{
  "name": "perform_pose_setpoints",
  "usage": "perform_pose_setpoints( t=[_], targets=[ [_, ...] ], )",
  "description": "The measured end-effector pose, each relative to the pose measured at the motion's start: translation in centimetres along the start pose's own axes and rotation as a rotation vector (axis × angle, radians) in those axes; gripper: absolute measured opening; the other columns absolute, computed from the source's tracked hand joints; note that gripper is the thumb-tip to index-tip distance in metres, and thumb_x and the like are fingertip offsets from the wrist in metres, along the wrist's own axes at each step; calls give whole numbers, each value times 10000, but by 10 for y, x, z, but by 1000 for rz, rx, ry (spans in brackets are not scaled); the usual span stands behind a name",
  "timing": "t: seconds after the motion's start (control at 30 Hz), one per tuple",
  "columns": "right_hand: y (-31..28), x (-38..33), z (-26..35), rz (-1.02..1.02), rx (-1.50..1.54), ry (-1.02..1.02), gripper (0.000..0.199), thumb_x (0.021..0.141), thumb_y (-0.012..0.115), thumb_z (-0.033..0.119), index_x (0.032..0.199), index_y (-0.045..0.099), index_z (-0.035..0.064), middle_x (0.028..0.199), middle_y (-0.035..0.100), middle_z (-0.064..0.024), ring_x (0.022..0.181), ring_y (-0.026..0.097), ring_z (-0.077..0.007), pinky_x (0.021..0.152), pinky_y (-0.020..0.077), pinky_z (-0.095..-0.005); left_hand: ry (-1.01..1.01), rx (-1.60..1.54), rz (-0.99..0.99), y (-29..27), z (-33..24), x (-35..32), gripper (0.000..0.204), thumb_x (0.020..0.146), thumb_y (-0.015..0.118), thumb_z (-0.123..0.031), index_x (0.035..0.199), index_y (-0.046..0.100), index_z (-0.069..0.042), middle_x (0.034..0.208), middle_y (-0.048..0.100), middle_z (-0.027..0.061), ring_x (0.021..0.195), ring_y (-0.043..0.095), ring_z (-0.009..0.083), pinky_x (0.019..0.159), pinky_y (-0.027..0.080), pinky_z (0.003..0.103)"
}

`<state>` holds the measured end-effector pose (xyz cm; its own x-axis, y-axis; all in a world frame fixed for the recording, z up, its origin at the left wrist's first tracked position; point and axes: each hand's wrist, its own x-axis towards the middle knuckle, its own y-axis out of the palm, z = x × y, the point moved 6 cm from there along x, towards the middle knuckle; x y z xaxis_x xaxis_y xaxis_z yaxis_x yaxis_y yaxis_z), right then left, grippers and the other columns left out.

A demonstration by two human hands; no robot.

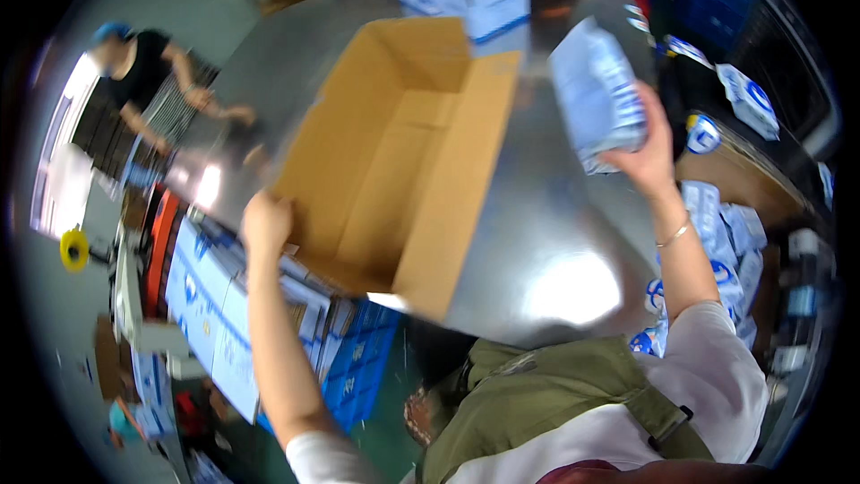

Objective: The person picks up soft blue-and-white packages from a table and places them into cardboard boxes, then moves the filled boxes onto a conveyor belt.

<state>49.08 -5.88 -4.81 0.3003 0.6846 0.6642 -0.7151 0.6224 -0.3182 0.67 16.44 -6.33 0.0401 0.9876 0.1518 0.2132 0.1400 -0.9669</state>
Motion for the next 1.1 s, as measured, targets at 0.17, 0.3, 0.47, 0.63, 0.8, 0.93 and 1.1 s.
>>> perform_pose_setpoints(
  t=[0.17, 0.3, 0.47, 0.63, 0.8, 0.93, 1.1],
  targets=[
    [73, 49, 28, 38, 940, 143, 496, 798, 674, 252, 1178, 514, -23, 1001, 632, -56, 925, 615, -166, 843, 494, -322, -75, -150, -24, -12, -40, -13, 406, 880, 554, -379, 1040, 666, -23, 1052, 647, 250, 1038, 601, 388, 905, 461, 451],
    [219, 16, 75, 1036, 651, 420, 286, 889, 633, 238, 1065, 590, 17, 973, 645, -43, 877, 629, -150, 807, 517, -324, -139, -486, -64, -9, -15, -12, 417, 887, 541, -398, 1052, 670, -37, 1044, 659, 228, 1035, 613, 370, 913, 461, 439],
    [259, -72, 107, 1135, -92, -212, 382, 856, 624, 232, 1174, 571, 26, 1047, 630, -146, 1066, 567, -346, 1001, 407, -462, -73, 3, 45, -26, -35, -38, 293, 828, 608, -290, 1008, 681, -71, 1020, 675, 182, 1019, 625, 335, 861, 493, 422],
    [170, -86, 95, 624, -89, -357, 465, 799, 664, 179, 1226, 548, 38, 1310, 511, -178, 1280, 427, -368, 1107, 284, -498, 17, 157, 77, -17, -15, -12, 236, 797, 606, -235, 984, 665, -103, 1052, 669, 145, 999, 628, 339, 828, 510, 438],
    [103, -157, 0, 600, -453, -23, 566, 801, 664, 227, 1306, 487, 42, 1422, 388, -227, 1365, 306, -387, 1137, 194, -517, -13, 278, 33, -44, 32, 13, 257, 798, 626, -216, 1014, 653, -80, 1038, 670, 158, 1000, 627, 337, 843, 496, 454],
    [102, -171, -17, 693, -589, 171, 624, 811, 650, 301, 1341, 451, 38, 1455, 321, -263, 1394, 244, -395, 1146, 134, -531, 212, 48, -416, -83, -44, -21, 254, 828, 566, -89, 1074, 609, -40, 1015, 653, 169, 974, 619, 347, 815, 495, 446],
    [104, -167, -21, 625, -609, 94, 597, 783, 674, 319, 1289, 500, 54, 1398, 381, -244, 1365, 290, -390, 1127, 174, -546, 1108, -477, -129, -11, -209, -165, 268, 685, 738, -123, 917, 633, -39, 976, 650, 135, 945, 626, 328, 848, 503, 419]
  ],
)
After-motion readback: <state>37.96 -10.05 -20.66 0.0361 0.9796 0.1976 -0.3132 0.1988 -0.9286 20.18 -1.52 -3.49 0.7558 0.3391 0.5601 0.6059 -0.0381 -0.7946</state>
